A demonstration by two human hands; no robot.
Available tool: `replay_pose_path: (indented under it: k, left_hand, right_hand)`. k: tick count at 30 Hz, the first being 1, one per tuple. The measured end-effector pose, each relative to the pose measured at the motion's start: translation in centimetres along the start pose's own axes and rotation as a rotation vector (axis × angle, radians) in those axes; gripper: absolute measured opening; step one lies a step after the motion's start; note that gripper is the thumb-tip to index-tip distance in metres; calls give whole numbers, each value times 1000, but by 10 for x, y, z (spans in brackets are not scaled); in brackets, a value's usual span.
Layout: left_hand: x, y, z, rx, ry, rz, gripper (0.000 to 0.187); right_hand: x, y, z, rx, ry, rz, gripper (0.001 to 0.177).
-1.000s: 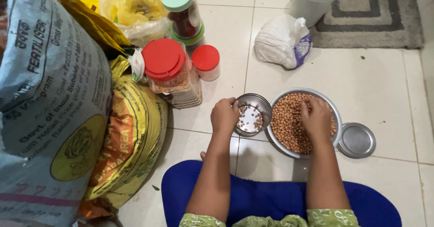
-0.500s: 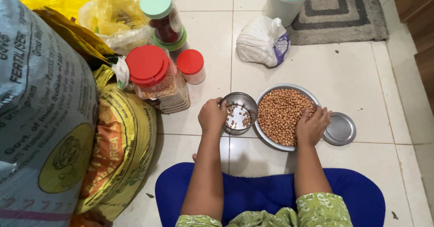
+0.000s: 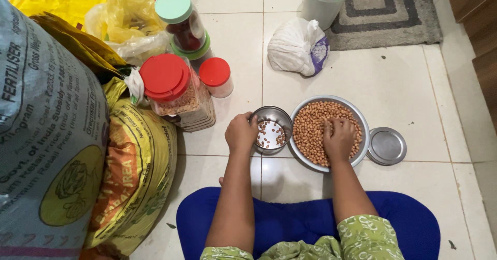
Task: The person sits on the floor and transfers white grains from a yellow plastic bag into a small clear container, then closes it with a red lid. Next, the person scoops brown beans from a metal bowl into a metal canister using their hand.
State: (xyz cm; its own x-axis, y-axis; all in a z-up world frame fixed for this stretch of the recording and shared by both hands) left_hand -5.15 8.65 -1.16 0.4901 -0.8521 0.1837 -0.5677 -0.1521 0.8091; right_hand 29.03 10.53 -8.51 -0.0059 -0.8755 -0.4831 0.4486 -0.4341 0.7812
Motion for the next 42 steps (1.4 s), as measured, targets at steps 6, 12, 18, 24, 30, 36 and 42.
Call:
replay_pose_path:
  k: [6,12,18,24,30,36,42]
  left_hand:
    - [0,-1,4,1,30,11,29]
    - [-3,-3,6,-3,32,2,29]
    - [-4,-2,6,-9,35,-2,28]
    - [-1,-2,5,16,48,19,26]
    - [0,-1,5,93,40,-14,24]
    - [-1,-3,6,136,29,-18,23]
    - [0,0,5,168,24,-25,22]
  right_hand:
    - [-14,7,29,14,110,-60,14]
    - [-12,-19,-4,-327,-79,-59,14]
    - [8,-84,-84,-1134,-807,-143,34]
    - [12,-108,-89,-1772,-1118,-102,39]
    - [-5,-101,-57,-2117,-1088,-137,32]
    - [-32,-85,41,-2535,-909,16,35]
    - [-33,-70,90,-2130,-790,-67,34]
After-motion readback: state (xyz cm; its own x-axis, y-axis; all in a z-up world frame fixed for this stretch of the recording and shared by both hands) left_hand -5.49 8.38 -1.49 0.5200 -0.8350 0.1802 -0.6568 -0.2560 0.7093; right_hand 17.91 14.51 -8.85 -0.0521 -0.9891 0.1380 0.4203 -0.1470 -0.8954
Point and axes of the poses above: each hand's wrist, its own x-axis away from the middle knuckle, its own y-axis out of the back of the hand, z = x × y, the point moved 9 cm from there along -x, towards the middle knuckle, and after that the axes turned 6 degrees about y, right-handed, at the moved point
